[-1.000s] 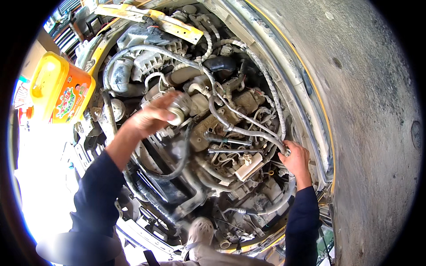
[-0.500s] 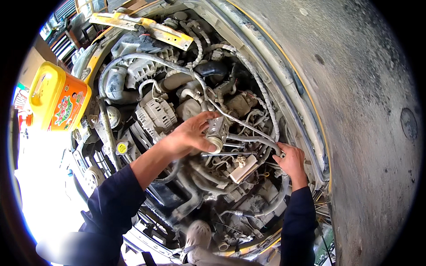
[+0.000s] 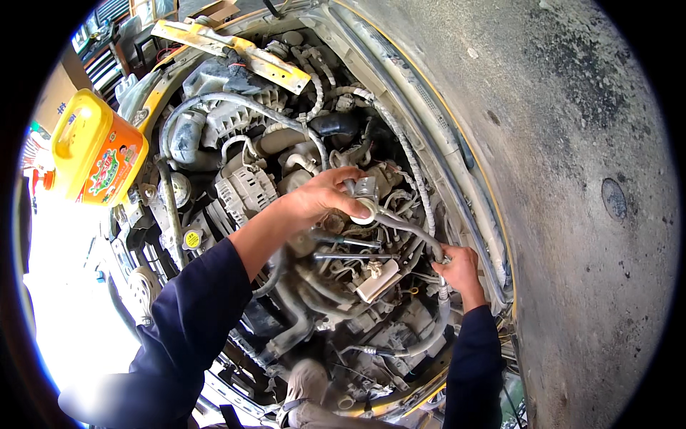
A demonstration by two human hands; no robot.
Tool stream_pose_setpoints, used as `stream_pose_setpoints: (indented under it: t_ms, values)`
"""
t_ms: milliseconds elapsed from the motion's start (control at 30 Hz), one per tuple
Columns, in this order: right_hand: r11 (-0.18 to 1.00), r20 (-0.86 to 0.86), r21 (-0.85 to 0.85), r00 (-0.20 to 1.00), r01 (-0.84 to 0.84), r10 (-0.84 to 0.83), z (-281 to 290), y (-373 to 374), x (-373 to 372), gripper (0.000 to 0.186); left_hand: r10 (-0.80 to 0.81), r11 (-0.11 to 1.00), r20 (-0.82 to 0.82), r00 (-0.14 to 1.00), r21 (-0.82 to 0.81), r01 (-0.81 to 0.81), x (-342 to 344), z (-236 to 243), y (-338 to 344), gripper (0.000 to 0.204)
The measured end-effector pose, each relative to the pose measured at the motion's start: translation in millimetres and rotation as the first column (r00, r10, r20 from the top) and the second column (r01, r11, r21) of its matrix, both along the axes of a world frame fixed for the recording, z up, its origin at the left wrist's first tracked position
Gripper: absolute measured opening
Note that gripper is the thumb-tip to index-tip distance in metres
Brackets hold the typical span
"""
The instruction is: The person is working on a car engine, using a wrench to tighten bolts and handling various engine components. They also pour a liquid from a yellow container into the engine.
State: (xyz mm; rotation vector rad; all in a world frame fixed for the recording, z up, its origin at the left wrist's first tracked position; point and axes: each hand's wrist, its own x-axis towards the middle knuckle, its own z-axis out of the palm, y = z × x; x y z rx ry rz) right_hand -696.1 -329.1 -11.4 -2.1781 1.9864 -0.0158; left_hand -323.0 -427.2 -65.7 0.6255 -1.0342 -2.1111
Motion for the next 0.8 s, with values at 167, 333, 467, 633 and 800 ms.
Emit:
stream_pose_setpoints:
  t_ms: [167,333,467,633,800]
  values:
    - [0.997,0.011,0.076,1.0,0.015,-0.015,-4,-2,-7,0.046,-0.111,0.994,0.098,0.989,0.013,0.11,15,-18,-3,0.121]
    - [0.969,0.047,0.239,0.996,0.068,-0.082,-2,-15,2,0.045,-0.126,0.99,0.052,0.991,0.064,0.123,34,-33,10,0.121]
    - [0.965,0.003,0.264,1.0,0.007,-0.008,-1,-21,17,0.047,-0.183,0.983,0.015,0.983,0.032,0.183,55,-59,14,0.126]
    - [0.956,0.0,0.292,0.999,0.031,-0.033,7,-12,8,0.05,-0.087,0.996,0.082,0.993,0.032,0.085,107,-39,13,0.119]
    - [0.966,-0.071,0.247,0.993,-0.078,0.098,0,-1,14,0.048,0.256,0.96,0.427,0.867,-0.219,-0.175,142,-68,4,0.11]
